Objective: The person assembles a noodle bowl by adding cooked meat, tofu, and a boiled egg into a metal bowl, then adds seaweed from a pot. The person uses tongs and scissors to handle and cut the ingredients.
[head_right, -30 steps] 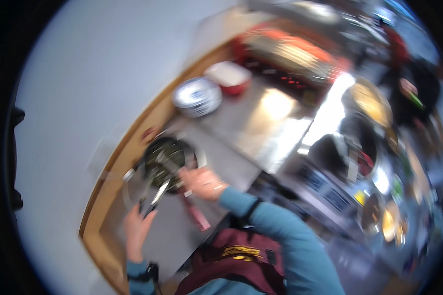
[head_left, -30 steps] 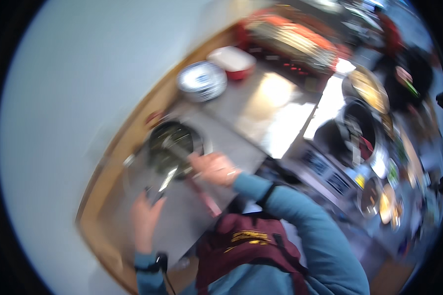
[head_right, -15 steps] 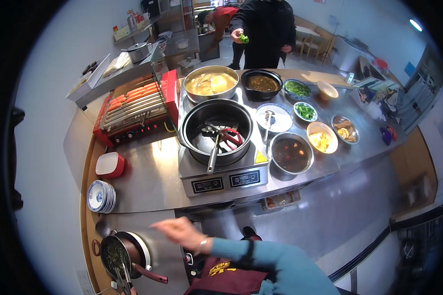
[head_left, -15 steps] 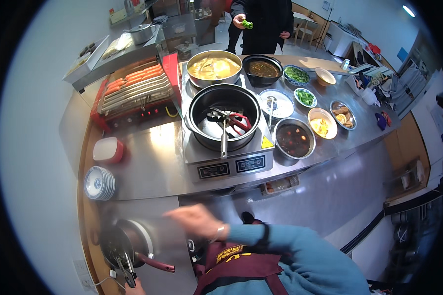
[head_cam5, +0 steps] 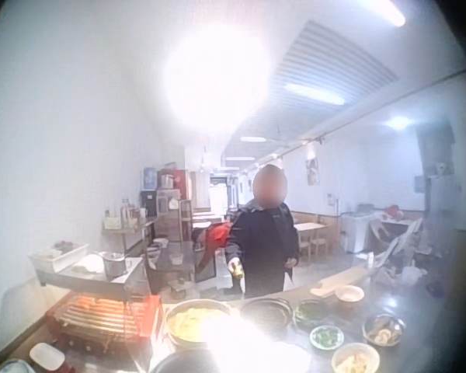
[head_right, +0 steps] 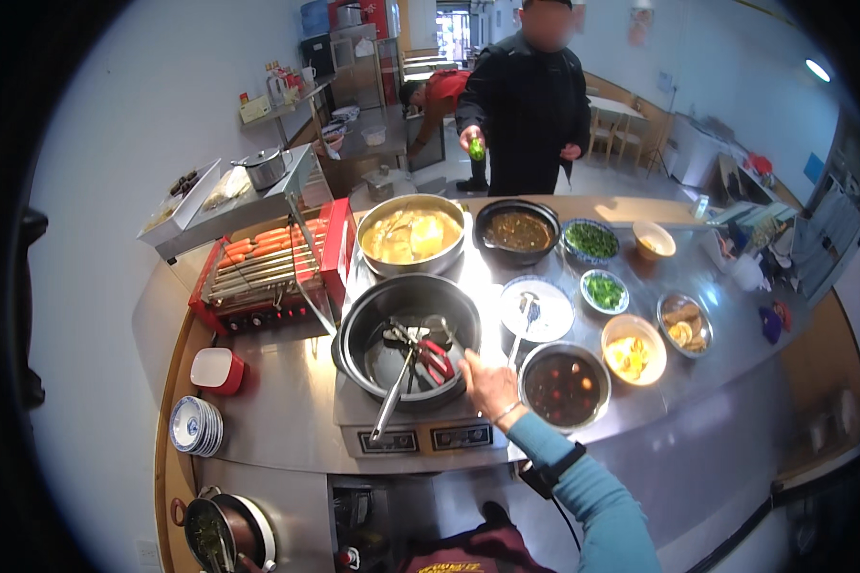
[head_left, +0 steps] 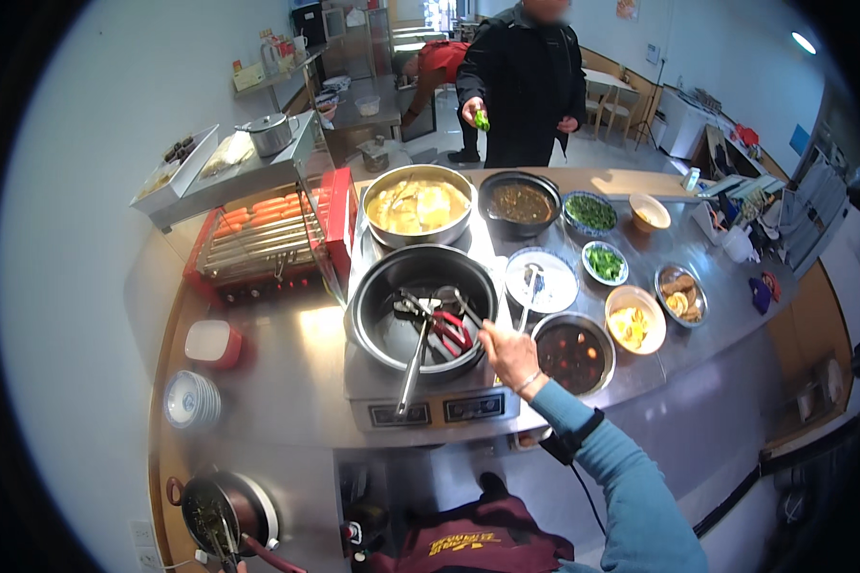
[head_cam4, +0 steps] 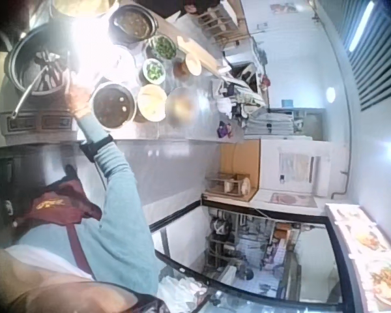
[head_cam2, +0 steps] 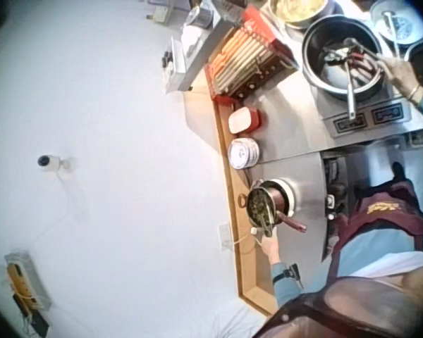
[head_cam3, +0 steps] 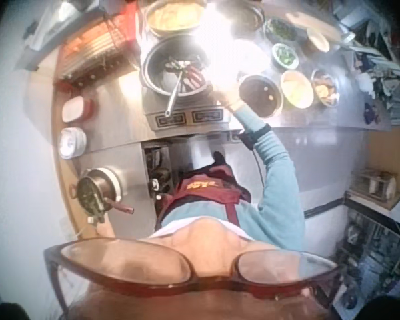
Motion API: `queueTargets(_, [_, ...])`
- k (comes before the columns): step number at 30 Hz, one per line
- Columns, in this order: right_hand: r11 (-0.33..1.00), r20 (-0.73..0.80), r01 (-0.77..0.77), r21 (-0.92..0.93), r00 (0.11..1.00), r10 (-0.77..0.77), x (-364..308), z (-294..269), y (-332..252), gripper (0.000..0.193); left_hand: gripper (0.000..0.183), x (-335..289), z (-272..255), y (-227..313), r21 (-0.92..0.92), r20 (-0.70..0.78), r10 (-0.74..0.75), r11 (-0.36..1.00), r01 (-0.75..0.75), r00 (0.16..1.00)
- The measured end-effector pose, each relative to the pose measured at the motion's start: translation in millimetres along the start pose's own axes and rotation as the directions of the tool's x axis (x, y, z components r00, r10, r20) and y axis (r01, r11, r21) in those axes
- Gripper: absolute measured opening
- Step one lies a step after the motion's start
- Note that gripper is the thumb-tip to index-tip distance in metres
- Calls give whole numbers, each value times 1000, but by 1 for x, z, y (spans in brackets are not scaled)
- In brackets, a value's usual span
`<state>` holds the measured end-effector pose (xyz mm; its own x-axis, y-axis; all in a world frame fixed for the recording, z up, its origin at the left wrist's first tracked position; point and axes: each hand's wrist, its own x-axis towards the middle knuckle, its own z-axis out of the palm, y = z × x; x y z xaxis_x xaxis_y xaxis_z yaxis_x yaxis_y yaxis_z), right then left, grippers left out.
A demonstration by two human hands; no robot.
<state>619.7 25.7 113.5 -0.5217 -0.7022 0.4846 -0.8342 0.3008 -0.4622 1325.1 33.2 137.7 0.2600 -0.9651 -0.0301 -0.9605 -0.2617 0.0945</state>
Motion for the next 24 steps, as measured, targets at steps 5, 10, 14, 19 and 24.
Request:
queueTargets(5, [988,71,34,152,996,-46,43,-22,53,45,78,4,4,3,11,65,-187,982,187,980])
queueTargets(10, [578,203,-481,659,854,479,177,6,146,38,82,6,16,13,134,145,-311,947,293,939])
queueTargets(14, [-89,490,-529,844,692,530,261,24,189,89,100,-1,24,23,38,50,-270,963,269,962])
queueTargets(19, [-273,605,-542,795,741,292,332,24,204,75,105,-6,21,35,71,15,-323,944,322,946])
queueTargets(24, [-221,716,-681,698,654,246,309,14,198,27,100,-2,28,27,-8,9,-312,950,313,950])
